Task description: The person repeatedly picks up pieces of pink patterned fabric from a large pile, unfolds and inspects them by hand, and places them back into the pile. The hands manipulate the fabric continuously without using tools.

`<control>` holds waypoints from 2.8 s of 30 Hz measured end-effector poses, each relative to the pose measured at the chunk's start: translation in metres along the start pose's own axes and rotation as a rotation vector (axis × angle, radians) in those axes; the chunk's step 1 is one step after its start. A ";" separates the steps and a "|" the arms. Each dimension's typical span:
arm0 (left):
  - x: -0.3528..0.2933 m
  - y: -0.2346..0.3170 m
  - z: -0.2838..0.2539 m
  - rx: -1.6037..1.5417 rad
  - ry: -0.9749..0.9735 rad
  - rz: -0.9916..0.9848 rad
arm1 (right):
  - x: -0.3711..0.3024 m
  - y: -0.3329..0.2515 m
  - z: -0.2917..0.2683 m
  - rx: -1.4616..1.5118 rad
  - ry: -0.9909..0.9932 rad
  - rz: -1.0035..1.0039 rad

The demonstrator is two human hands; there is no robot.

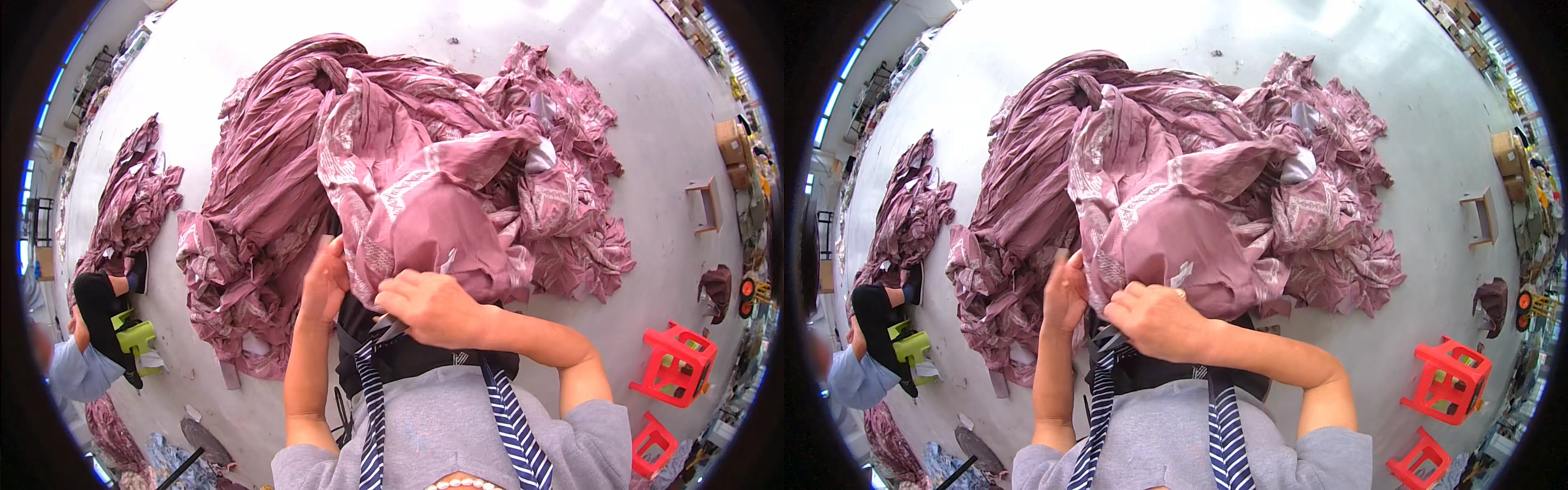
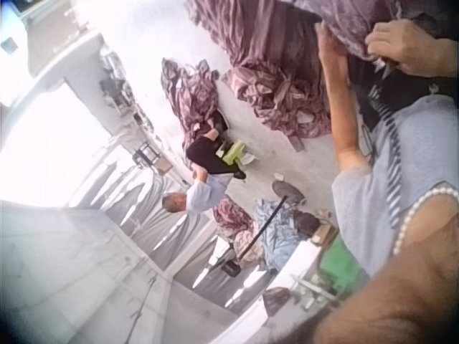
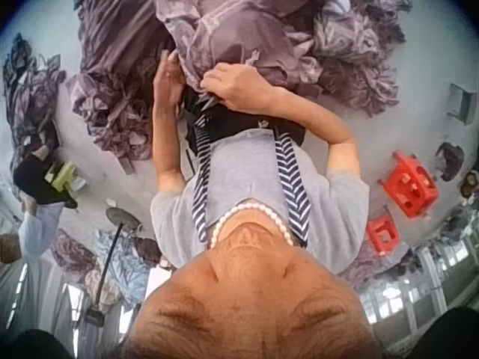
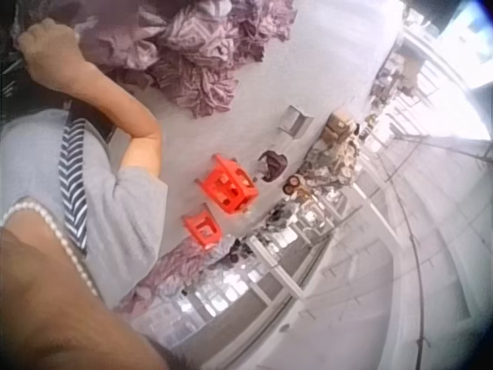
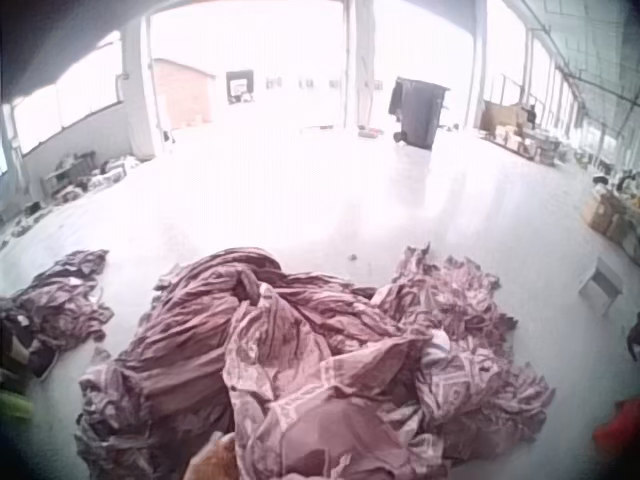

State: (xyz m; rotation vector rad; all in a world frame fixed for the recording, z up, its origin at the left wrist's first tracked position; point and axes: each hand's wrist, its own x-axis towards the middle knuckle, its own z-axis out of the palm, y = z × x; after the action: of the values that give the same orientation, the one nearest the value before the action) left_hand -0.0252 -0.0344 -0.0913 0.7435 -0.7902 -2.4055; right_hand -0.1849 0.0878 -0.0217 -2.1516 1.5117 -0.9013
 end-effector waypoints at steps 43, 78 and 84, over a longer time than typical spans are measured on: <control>-0.090 -0.052 -0.011 1.348 0.198 0.436 | -0.037 0.032 0.056 -0.082 -0.099 0.111; -0.111 0.007 0.003 0.583 0.199 0.491 | 0.035 -0.024 0.017 -0.384 -0.187 -0.235; -0.114 0.008 0.001 0.532 0.217 0.505 | 0.035 -0.026 0.016 -0.402 -0.284 -0.211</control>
State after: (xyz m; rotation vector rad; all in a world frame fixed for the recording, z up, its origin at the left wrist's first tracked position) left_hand 0.0592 0.0281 -0.0465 0.8564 -1.3582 -1.6472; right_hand -0.1478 0.0633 -0.0071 -2.6290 1.4329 -0.3424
